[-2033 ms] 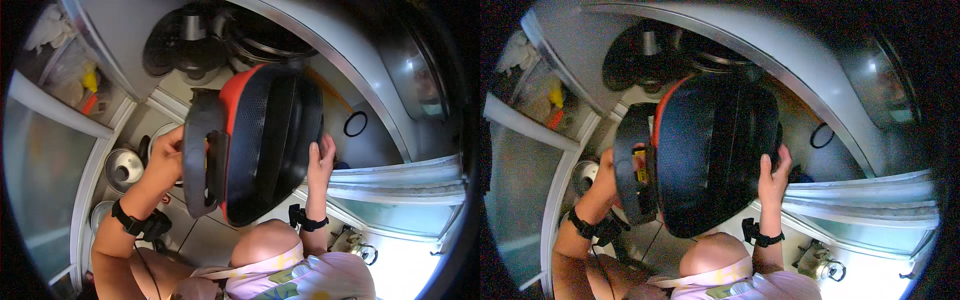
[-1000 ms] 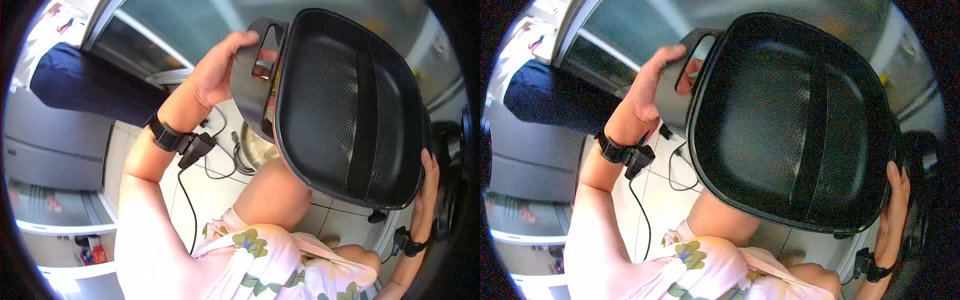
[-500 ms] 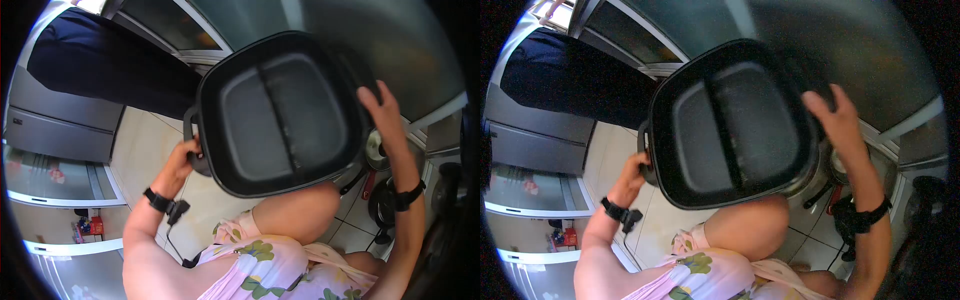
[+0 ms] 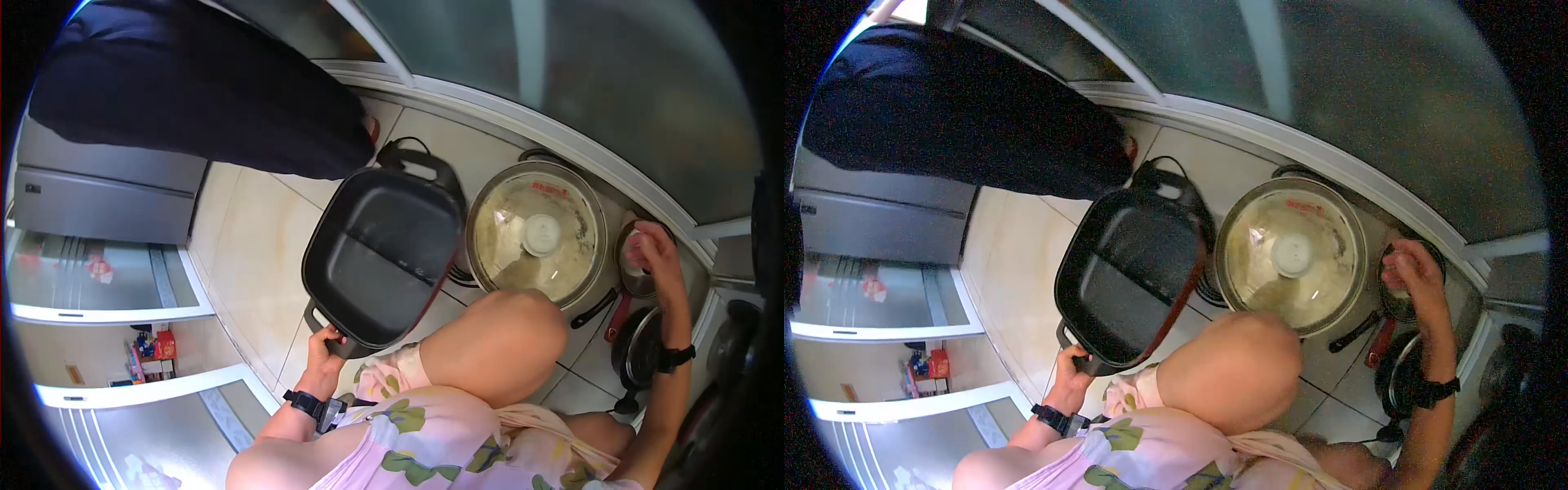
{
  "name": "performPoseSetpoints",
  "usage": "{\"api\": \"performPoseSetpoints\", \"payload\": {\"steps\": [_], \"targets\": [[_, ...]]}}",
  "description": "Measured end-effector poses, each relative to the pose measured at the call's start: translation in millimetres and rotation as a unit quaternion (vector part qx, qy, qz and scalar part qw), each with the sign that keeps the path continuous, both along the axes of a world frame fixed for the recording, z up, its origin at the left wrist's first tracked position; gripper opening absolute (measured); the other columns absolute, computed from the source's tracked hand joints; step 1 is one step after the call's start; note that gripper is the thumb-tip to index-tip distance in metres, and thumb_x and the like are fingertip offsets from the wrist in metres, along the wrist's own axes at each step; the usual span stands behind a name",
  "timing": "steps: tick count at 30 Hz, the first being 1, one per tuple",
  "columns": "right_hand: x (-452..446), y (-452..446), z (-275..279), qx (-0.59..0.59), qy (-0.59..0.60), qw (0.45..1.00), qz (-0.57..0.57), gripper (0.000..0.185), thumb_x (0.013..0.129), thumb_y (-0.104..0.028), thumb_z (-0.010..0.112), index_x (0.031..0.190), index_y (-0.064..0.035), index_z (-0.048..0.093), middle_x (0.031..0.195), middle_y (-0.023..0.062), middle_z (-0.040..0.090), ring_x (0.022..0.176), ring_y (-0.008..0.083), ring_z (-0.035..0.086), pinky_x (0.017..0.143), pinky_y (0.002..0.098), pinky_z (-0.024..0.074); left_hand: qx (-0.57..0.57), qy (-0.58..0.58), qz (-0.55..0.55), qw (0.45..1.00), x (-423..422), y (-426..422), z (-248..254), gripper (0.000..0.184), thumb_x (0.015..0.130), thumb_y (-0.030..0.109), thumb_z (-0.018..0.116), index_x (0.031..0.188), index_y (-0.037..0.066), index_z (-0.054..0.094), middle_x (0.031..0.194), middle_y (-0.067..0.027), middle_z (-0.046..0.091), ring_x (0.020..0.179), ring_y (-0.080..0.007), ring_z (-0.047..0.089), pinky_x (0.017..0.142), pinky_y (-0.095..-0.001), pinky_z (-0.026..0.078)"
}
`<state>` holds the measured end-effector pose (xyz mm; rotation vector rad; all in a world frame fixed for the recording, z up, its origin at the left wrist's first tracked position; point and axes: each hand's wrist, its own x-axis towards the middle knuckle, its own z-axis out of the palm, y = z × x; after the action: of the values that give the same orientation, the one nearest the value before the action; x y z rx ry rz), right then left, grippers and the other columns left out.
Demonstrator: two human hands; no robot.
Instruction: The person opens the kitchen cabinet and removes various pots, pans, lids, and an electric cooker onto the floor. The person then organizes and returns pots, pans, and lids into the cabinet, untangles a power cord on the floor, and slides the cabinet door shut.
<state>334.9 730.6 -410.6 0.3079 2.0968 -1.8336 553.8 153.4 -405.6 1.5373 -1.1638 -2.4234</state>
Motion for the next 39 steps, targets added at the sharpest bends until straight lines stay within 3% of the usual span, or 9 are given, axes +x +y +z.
{"api": "performPoseSetpoints", "payload": {"steps": [10, 21, 24, 26, 28, 30, 32, 36, 39], "targets": [[51, 43, -22, 0.047, -0.084, 0.993, -0.072, 0.035, 0.091, -0.034, 0.056, 0.115, -0.0084, 0.055, 0.1, 0.0068, 0.063, 0.082, 0.0136, 0.062, 0.073, 0.0274, 0.0491, -0.038, -0.065, 0.135, 0.988, 12, -25, -74, 0.018, 0.058, -0.003, 0.052, 0.073, 0.006, 0.053, 0.079, -0.0028, 0.054, 0.071, -0.0199, 0.051, 0.069, -0.0267, 0.046], [94, 26, -64, -0.044, -0.211, 0.974, -0.067, 0.032, 0.089, -0.029, 0.061, 0.111, -0.0071, 0.055, 0.094, 0.0068, 0.063, 0.079, 0.0138, 0.062, 0.069, 0.0264, 0.0519, -0.058, -0.165, -0.093, 0.98, 47, -102, -175, 0.008, 0.076, -0.001, 0.052, 0.081, 0.0, 0.059, 0.084, -0.009, 0.061, 0.079, -0.0207, 0.057, 0.076, -0.0313, 0.05], [115, 14, -91, -0.068, -0.254, 0.965, 0.014, 0.032, 0.089, -0.028, 0.061, 0.112, -0.0062, 0.055, 0.095, 0.0068, 0.063, 0.079, 0.015, 0.063, 0.069, 0.0273, 0.0516, -0.069, -0.304, -0.281, 0.908, 11, -54, -98, 0.029, 0.092, 0.025, 0.051, 0.087, -0.003, 0.061, 0.083, -0.0119, 0.066, 0.071, -0.0238, 0.065, 0.063, -0.0333, 0.054], [129, 14, -94, -0.058, -0.275, 0.958, 0.051, 0.033, 0.089, -0.027, 0.062, 0.112, -0.0055, 0.054, 0.095, 0.0071, 0.063, 0.081, 0.0153, 0.063, 0.07, 0.0277, 0.0516, -0.188, -0.405, -0.649, 0.616, -25, -41, -49, 0.037, 0.093, 0.033, 0.049, 0.086, -0.001, 0.061, 0.073, -0.0114, 0.067, 0.056, -0.021, 0.065, 0.051, -0.0332, 0.054], [134, 8, -97, -0.061, -0.299, 0.946, 0.106, 0.034, 0.088, -0.027, 0.062, 0.112, -0.0048, 0.054, 0.095, 0.0073, 0.062, 0.082, 0.0155, 0.063, 0.071, 0.0282, 0.0516, -0.189, -0.301, -0.8, 0.483, -70, -37, -34, 0.035, 0.091, 0.036, 0.047, 0.08, 0.006, 0.061, 0.061, -0.0063, 0.063, 0.048, -0.0165, 0.062, 0.035, -0.0301, 0.045], [136, 11, -95, -0.043, -0.298, 0.944, 0.136, 0.04, 0.087, -0.033, 0.064, 0.11, -0.0019, 0.053, 0.087, 0.0057, 0.063, 0.074, 0.0147, 0.063, 0.065, 0.0272, 0.0518, -0.288, -0.031, -0.781, 0.553, -143, 15, -12, 0.037, 0.094, 0.031, 0.042, 0.071, 0.006, 0.056, 0.053, -0.0069, 0.056, 0.039, -0.0141, 0.052, 0.036, -0.0245, 0.038], [141, 6, -127, -0.048, -0.305, 0.939, 0.151, 0.047, 0.085, -0.037, 0.065, 0.116, -0.0029, 0.052, 0.09, 0.0072, 0.063, 0.075, 0.0181, 0.063, 0.068, 0.0294, 0.0521, -0.261, -0.007, -0.585, 0.768, -204, 83, -10, 0.04, 0.094, 0.038, 0.046, 0.079, 0.004, 0.059, 0.062, -0.0048, 0.058, 0.047, -0.0127, 0.048, 0.043, -0.0258, 0.036], [117, -52, -126, -0.024, -0.28, 0.947, 0.156, 0.064, 0.083, -0.043, 0.065, 0.13, -0.0061, 0.043, 0.114, 0.01, 0.057, 0.097, 0.022, 0.058, 0.081, 0.0348, 0.049, -0.389, 0.129, -0.561, 0.719, -328, 144, -110, 0.048, 0.091, 0.036, 0.056, 0.125, 0.002, 0.051, 0.115, -0.0101, 0.058, 0.106, -0.0157, 0.053, 0.09, -0.0275, 0.041], [113, -89, -134, -0.12, -0.319, 0.939, 0.052, 0.064, 0.084, -0.043, 0.063, 0.134, -0.0084, 0.041, 0.125, 0.0076, 0.052, 0.108, 0.0211, 0.054, 0.09, 0.0376, 0.0445, -0.264, 0.072, -0.595, 0.756, -368, 194, -127, 0.064, 0.086, 0.046, 0.059, 0.131, 0.002, 0.046, 0.125, -0.0123, 0.053, 0.112, -0.0203, 0.051, 0.095, -0.0297, 0.039]]}}
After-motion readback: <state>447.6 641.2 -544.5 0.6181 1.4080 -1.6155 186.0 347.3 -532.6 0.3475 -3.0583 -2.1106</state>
